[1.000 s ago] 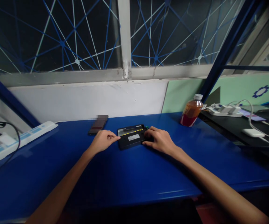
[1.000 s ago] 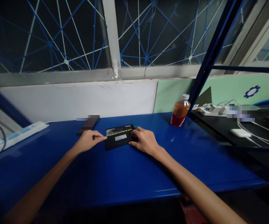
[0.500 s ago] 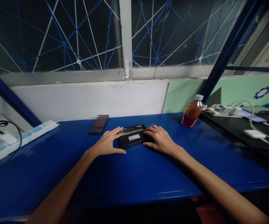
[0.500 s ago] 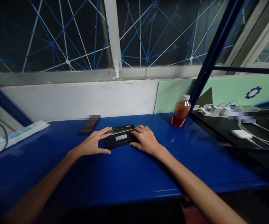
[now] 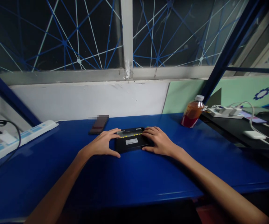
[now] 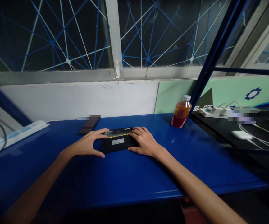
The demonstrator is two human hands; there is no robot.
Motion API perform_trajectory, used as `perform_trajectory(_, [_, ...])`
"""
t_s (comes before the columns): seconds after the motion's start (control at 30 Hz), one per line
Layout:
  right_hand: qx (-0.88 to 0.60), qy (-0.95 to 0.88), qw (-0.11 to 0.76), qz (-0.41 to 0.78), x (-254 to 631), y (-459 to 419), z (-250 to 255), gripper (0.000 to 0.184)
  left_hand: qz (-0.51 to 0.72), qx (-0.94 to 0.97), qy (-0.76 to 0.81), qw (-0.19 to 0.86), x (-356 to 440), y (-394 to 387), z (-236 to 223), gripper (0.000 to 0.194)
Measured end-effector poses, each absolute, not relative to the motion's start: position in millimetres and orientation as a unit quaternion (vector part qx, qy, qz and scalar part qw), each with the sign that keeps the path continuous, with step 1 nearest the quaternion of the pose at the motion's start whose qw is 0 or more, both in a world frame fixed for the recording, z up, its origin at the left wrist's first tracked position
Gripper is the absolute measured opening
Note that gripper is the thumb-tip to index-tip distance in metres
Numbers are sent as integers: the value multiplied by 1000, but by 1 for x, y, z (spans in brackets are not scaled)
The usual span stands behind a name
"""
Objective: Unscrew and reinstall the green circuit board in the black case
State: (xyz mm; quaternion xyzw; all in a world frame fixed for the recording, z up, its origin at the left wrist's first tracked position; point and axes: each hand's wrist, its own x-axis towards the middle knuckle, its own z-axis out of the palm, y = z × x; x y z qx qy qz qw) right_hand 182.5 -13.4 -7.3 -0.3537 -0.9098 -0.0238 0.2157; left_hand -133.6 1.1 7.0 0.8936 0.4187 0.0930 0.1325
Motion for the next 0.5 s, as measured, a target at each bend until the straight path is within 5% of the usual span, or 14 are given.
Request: perform_trajectory(0.5, [-339,-915,220,-4,184,-11,-2,57,131,882,425,155,-130,0,10,61])
